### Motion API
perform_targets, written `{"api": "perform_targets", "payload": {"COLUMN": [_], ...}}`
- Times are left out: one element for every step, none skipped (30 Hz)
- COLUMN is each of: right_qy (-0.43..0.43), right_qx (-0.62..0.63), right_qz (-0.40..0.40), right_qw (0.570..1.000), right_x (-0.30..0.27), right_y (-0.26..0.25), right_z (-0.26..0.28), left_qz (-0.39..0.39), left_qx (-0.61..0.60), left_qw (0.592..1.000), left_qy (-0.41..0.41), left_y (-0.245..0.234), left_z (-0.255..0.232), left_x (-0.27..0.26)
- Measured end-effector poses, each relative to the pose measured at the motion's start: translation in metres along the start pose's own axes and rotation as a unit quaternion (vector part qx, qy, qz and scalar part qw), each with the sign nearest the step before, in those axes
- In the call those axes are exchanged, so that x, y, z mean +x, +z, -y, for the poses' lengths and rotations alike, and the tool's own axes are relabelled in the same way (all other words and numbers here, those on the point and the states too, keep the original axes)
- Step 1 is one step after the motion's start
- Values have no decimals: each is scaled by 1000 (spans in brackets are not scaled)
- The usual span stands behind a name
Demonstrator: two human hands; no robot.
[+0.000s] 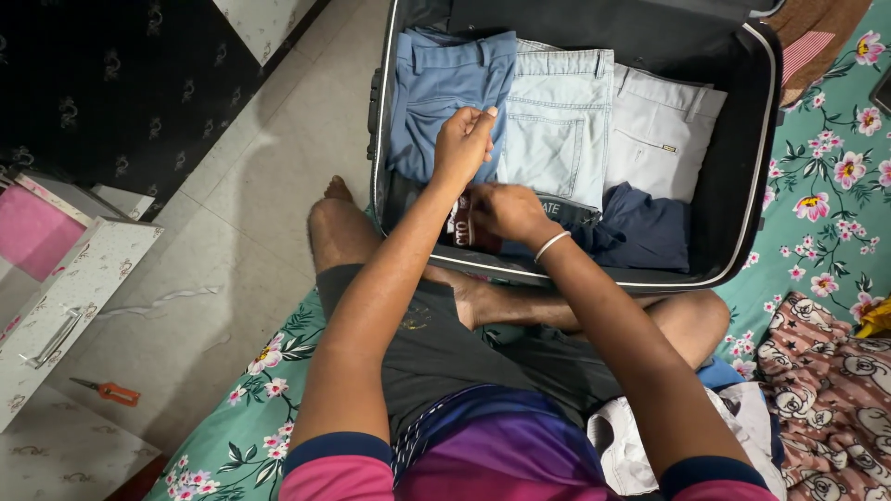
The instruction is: The person folds various clothing items, including pants, shorts, and shirts, and places them neatly into an open suitcase. They handle each item individually, folding it before arranging it inside the luggage.
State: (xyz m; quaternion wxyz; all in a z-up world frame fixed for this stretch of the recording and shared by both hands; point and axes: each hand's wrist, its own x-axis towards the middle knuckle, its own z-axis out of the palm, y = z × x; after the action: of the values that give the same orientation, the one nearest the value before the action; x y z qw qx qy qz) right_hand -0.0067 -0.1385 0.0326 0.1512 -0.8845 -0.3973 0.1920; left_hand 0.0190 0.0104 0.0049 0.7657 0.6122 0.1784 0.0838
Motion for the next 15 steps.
{"api": "perform_targets", "payload": {"right_qy": [-1,-2,-3,-12,-22,-31,-29,-28,-27,-9,10,28,63,98,104], "right_qx": [-21,-43,-64,-38,-13,14,31,49,67,110,153,194,228,259,238], "right_qz": [28,54,80,68,56,45,23,2,-20,-36,-53,-69,-97,-127,-159], "right_qw": [999,998,995,997,998,998,999,998,997,993,987,978,967,953,953], "right_x": [0,0,-1,-1,-2,-5,-7,-11,-15,-24,-36,-50,-67,-87,-105], "right_y": [4,9,11,10,7,3,-3,-10,-19,-28,-38,-46,-51,-56,-60], "right_z": [-1,0,-1,-4,-6,-6,-7,-6,-6,-5,-5,-6,-6,-8,-13], "left_qz": [-1,-2,-2,-2,-2,-1,-2,-4,-6,0,6,13,16,21,25], "left_qx": [4,9,13,14,14,14,18,22,27,29,31,32,70,107,144], "left_qw": [1000,1000,1000,1000,1000,1000,1000,1000,999,999,999,999,997,994,989], "left_qy": [-4,-6,-8,0,9,17,18,18,19,20,21,22,16,13,10], "left_y": [0,1,1,1,1,1,1,0,-1,-1,-2,-1,-1,-1,0], "left_z": [1,1,2,2,3,3,3,3,1,0,-2,-5,-8,-13,-17], "left_x": [0,0,0,0,0,-1,-2,-3,-2,-3,-4,-5,-8,-11,-14]}}
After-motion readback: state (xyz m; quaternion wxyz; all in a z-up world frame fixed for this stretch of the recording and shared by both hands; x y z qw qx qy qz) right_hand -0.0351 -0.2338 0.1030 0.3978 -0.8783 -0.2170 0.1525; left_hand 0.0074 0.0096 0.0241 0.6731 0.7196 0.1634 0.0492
